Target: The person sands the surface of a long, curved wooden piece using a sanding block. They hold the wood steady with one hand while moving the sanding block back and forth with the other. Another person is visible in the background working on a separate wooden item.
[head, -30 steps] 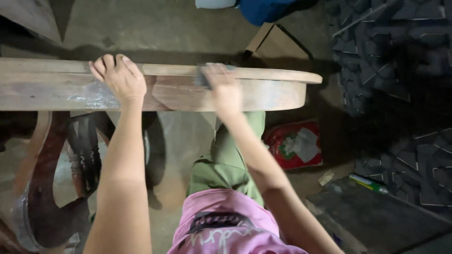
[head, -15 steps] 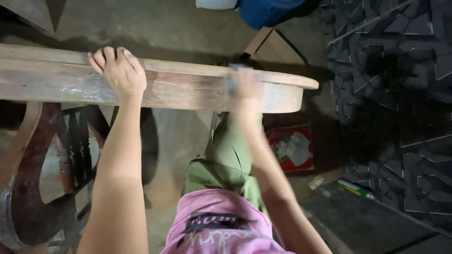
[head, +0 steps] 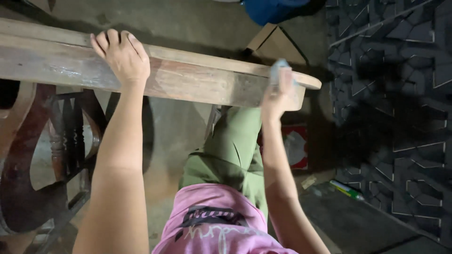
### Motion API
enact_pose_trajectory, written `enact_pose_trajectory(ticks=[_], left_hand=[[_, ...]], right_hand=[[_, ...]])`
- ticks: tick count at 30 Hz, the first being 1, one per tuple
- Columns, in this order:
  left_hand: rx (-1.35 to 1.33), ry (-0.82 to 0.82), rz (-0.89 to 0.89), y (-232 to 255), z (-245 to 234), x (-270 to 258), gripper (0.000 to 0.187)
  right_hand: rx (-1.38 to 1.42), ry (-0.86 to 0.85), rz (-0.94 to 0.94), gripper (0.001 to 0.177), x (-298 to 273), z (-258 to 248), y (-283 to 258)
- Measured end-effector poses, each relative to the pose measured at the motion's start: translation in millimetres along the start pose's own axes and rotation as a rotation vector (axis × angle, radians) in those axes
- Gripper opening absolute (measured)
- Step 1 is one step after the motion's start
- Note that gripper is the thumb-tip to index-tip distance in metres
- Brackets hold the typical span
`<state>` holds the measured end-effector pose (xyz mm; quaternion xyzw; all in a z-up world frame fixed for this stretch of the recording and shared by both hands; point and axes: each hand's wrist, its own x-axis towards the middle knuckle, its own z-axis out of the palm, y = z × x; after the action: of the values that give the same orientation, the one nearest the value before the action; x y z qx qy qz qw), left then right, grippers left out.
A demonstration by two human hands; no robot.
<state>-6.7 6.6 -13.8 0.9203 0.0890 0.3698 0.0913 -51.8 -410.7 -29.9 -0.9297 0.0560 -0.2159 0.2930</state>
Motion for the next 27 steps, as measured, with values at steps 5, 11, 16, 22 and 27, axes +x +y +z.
enact_pose_trajectory(ticks=[5,11,16,22,27], left_hand=[[0.022,-0.047,0.004,-3,2,-2,0.046],[0.000,-0.040,0.021,0,-5,1,0.040],[-0.009,-0.011,0.018,-2,-2,-2,0.045],[0.016,0.006,0.044,2,-7,3,0.050],[-0.010,-0.010,0.044,3,-8,4,0.046]], right_hand=[[-0.036,-0.247,-0.341,0.055,-33,36,-120],[-1.051,-0.460,-0.323,0.065,2,31,104],[-0.220,0.071,0.142,0.036,16,-38,113],[-0.518,-0.252,-0.384,0.054,-34,41,-6],[0.186,-0.271,-0.364,0.060,2,-31,-12]])
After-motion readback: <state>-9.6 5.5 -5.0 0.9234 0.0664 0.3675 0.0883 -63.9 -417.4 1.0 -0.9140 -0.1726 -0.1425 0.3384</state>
